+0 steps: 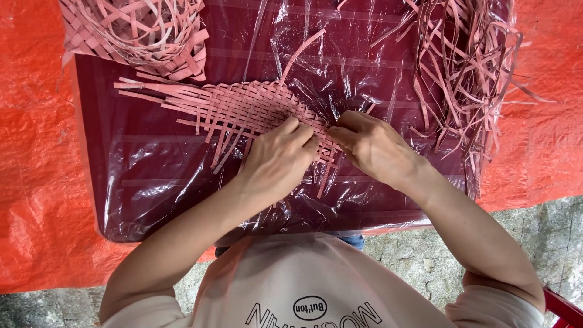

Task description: Weaving pink plastic strips together on a table to create a woven mat or basket component.

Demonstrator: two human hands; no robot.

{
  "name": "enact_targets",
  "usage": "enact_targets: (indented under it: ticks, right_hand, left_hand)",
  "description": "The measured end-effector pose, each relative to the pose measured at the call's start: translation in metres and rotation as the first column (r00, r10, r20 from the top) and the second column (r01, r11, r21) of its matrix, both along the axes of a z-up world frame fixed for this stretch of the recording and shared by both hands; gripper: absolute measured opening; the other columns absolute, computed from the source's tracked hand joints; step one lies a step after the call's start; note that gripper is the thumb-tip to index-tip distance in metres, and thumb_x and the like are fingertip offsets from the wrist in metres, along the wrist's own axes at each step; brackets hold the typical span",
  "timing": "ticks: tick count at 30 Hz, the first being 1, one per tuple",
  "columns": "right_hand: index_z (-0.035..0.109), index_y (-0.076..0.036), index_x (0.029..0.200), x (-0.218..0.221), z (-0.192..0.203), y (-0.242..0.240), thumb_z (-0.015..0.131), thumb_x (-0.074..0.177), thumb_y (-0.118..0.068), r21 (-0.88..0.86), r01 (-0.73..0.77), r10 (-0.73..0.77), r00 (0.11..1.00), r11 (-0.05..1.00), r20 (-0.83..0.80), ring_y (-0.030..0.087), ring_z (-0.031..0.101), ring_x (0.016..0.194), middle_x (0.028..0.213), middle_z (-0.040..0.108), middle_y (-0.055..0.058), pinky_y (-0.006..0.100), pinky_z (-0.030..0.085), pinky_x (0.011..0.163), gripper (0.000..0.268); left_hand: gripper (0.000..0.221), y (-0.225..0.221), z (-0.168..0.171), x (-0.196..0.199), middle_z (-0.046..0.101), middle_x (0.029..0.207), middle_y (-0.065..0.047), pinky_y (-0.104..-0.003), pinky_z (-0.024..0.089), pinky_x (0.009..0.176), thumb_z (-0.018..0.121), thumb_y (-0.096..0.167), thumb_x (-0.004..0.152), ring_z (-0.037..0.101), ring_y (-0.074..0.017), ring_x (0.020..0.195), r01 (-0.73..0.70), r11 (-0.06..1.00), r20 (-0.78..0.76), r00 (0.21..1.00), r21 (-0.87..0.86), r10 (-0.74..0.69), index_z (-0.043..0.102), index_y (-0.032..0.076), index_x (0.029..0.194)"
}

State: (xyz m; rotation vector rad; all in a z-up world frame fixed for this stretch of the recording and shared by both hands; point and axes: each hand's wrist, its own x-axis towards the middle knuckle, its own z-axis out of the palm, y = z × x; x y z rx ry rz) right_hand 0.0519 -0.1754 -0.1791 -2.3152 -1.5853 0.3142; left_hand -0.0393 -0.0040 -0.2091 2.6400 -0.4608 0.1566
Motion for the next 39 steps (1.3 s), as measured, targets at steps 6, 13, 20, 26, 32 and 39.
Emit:
enact_targets:
  ticks: [6,13,20,26,32,39]
  right_hand:
    - [0.064,-0.001,0.082,-0.008,-0.008,-0.002,0.055,0.08,-0.004,0.034,0.032,-0.035,0.996,0.999,0.083,0.018,0.054,0.061,0.068,0.051,0.01,0.027,0.047,0.052,0.009]
    - [0.065,-0.002,0.082,-0.015,-0.014,-0.006,0.059,0.079,-0.003,0.072,0.085,-0.09,0.993,0.994,0.072,0.02,0.057,0.062,0.07,0.053,0.01,0.029,0.05,0.054,0.007]
    - [0.063,-0.005,0.084,-0.028,-0.035,-0.014,0.061,0.079,-0.007,0.087,0.202,-0.208,0.976,0.975,0.059,0.022,0.06,0.063,0.072,0.051,0.005,0.03,0.05,0.051,0.006]
    - [0.061,-0.002,0.079,-0.037,-0.031,-0.01,0.057,0.081,-0.003,0.107,0.234,-0.246,0.962,0.966,0.116,0.02,0.057,0.054,0.068,0.049,0.007,0.028,0.048,0.044,0.004]
    - [0.06,-0.002,0.085,-0.039,-0.046,-0.014,0.056,0.082,-0.004,0.177,0.241,-0.262,0.96,0.954,0.102,0.02,0.057,0.056,0.071,0.049,0.007,0.029,0.048,0.043,0.005]
    - [0.062,-0.002,0.09,-0.042,-0.044,-0.011,0.057,0.082,-0.002,0.295,0.254,-0.289,0.954,0.921,0.081,0.024,0.059,0.058,0.073,0.051,0.009,0.03,0.05,0.044,0.009]
  left_hand:
    - [0.012,0.007,0.007,0.034,0.061,0.081,-0.007,-0.033,0.053,0.06,0.064,0.005,0.076,0.059,-0.0223,0.08,-0.024,0.997,-0.091,0.996,-0.068,0.018,0.067,0.009,0.086]
    - [0.023,0.0,0.027,0.048,0.059,0.087,-0.013,-0.036,0.053,0.056,0.056,-0.009,0.073,0.06,-0.0254,0.081,0.001,1.0,-0.28,0.96,0.021,0.005,0.066,0.005,0.088]
    - [0.028,-0.01,0.017,0.061,0.058,0.083,-0.012,-0.033,0.051,0.051,0.052,-0.013,0.07,0.062,-0.0238,0.071,0.03,0.987,-0.265,0.964,0.159,0.014,0.062,0.004,0.089]
    - [0.031,-0.014,0.016,0.065,0.06,0.083,-0.02,-0.035,0.051,0.056,0.047,-0.023,0.065,0.062,-0.027,0.069,0.112,0.968,-0.286,0.957,0.227,-0.043,0.062,-0.006,0.087]
    - [0.025,-0.016,-0.008,0.07,0.06,0.08,-0.016,-0.032,0.048,0.052,0.05,-0.017,0.067,0.057,-0.0197,0.062,0.148,0.942,-0.268,0.961,0.3,-0.066,0.063,-0.001,0.081]
    - [0.016,-0.013,0.021,0.063,0.058,0.071,-0.017,-0.039,0.05,0.064,0.048,-0.013,0.076,0.058,-0.0231,0.061,0.12,0.981,-0.407,0.912,0.153,-0.048,0.059,-0.002,0.077]
